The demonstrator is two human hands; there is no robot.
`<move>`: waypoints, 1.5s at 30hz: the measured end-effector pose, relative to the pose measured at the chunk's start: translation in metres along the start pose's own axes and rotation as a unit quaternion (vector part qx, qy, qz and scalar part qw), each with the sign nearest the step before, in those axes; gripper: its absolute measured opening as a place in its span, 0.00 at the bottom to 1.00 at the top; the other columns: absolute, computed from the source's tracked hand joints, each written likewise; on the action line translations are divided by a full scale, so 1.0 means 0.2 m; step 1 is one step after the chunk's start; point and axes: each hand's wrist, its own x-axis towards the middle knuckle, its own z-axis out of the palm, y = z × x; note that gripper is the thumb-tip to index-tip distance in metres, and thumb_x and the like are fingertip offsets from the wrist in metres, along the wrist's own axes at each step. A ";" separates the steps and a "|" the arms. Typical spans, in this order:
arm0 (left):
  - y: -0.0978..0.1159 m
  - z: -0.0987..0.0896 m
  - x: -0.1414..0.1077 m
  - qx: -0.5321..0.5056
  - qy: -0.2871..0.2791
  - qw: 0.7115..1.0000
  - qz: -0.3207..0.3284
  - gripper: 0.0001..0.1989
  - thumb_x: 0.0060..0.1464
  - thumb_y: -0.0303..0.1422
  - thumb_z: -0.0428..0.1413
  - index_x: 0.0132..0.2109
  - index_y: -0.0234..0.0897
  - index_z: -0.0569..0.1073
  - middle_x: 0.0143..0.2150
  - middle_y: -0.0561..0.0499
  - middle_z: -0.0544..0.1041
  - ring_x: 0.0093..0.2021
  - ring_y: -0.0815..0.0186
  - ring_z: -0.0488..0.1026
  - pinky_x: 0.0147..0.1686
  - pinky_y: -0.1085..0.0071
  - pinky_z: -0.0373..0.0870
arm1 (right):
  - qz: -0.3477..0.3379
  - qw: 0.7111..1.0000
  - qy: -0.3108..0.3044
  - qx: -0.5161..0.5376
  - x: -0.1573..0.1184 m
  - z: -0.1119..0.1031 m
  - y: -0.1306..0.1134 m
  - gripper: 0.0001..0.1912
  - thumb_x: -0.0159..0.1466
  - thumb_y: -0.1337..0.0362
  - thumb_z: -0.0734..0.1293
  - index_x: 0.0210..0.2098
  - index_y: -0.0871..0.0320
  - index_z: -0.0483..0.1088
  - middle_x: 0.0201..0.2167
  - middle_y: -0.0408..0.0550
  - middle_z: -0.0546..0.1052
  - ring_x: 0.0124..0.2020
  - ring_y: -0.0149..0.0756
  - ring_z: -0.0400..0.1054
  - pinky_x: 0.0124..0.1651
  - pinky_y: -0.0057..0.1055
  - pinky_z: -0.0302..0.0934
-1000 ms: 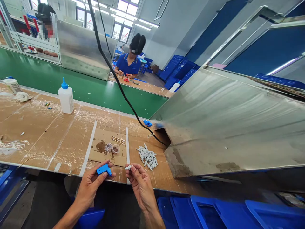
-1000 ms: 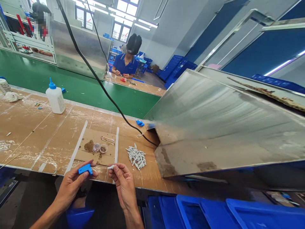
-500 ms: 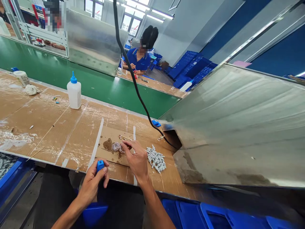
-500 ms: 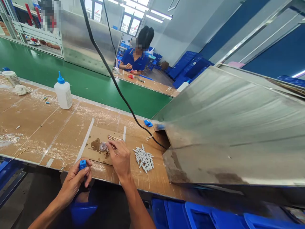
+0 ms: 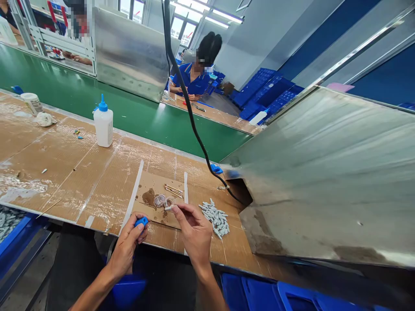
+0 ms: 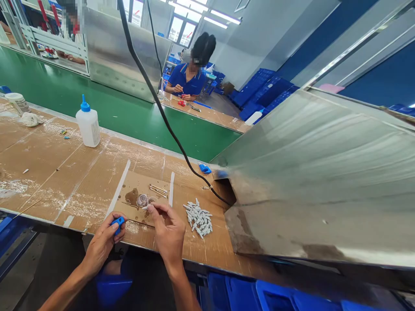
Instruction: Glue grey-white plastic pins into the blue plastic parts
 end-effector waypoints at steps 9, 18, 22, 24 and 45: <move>0.03 0.01 -0.04 0.187 -0.043 0.981 0.030 0.12 0.64 0.42 0.49 0.46 0.42 0.72 0.43 0.51 0.71 0.46 0.60 0.66 0.49 0.68 0.63 | 0.014 0.998 -0.051 0.041 -0.19 0.02 -0.06 0.04 0.62 0.61 0.73 0.36 0.54 0.79 0.32 0.45 0.80 0.34 0.34 0.74 0.39 0.27 0.69; 0.08 0.02 -0.08 0.356 -0.070 0.927 0.091 0.12 0.67 0.37 0.42 0.52 0.41 0.66 0.48 0.47 0.71 0.50 0.58 0.68 0.53 0.63 0.63 | -0.095 0.990 -0.102 0.016 -0.24 0.03 -0.03 0.07 0.65 0.69 0.70 0.41 0.52 0.78 0.36 0.43 0.80 0.39 0.34 0.75 0.43 0.29 0.69; 0.08 -0.02 -0.09 0.441 -0.122 0.864 0.209 0.11 0.67 0.30 0.42 0.53 0.43 0.63 0.47 0.48 0.68 0.49 0.60 0.67 0.51 0.63 0.64 | -0.168 0.977 -0.127 -0.016 -0.28 0.00 -0.06 0.12 0.64 0.76 0.69 0.42 0.53 0.76 0.36 0.42 0.80 0.39 0.32 0.74 0.43 0.29 0.69; 0.08 -0.03 -0.10 0.460 -0.140 0.843 0.242 0.11 0.66 0.28 0.42 0.52 0.43 0.62 0.46 0.48 0.67 0.46 0.61 0.67 0.47 0.64 0.65 | -0.186 0.974 -0.129 -0.018 -0.30 -0.01 -0.07 0.13 0.64 0.77 0.68 0.42 0.54 0.75 0.36 0.43 0.80 0.38 0.32 0.73 0.42 0.30 0.69; 0.08 -0.01 -0.14 0.449 -0.170 0.830 0.284 0.10 0.63 0.28 0.45 0.49 0.41 0.66 0.40 0.50 0.67 0.39 0.62 0.66 0.40 0.66 0.66 | -0.215 0.967 -0.131 0.026 -0.34 0.00 -0.07 0.15 0.64 0.79 0.67 0.45 0.55 0.73 0.34 0.44 0.77 0.36 0.33 0.70 0.38 0.31 0.67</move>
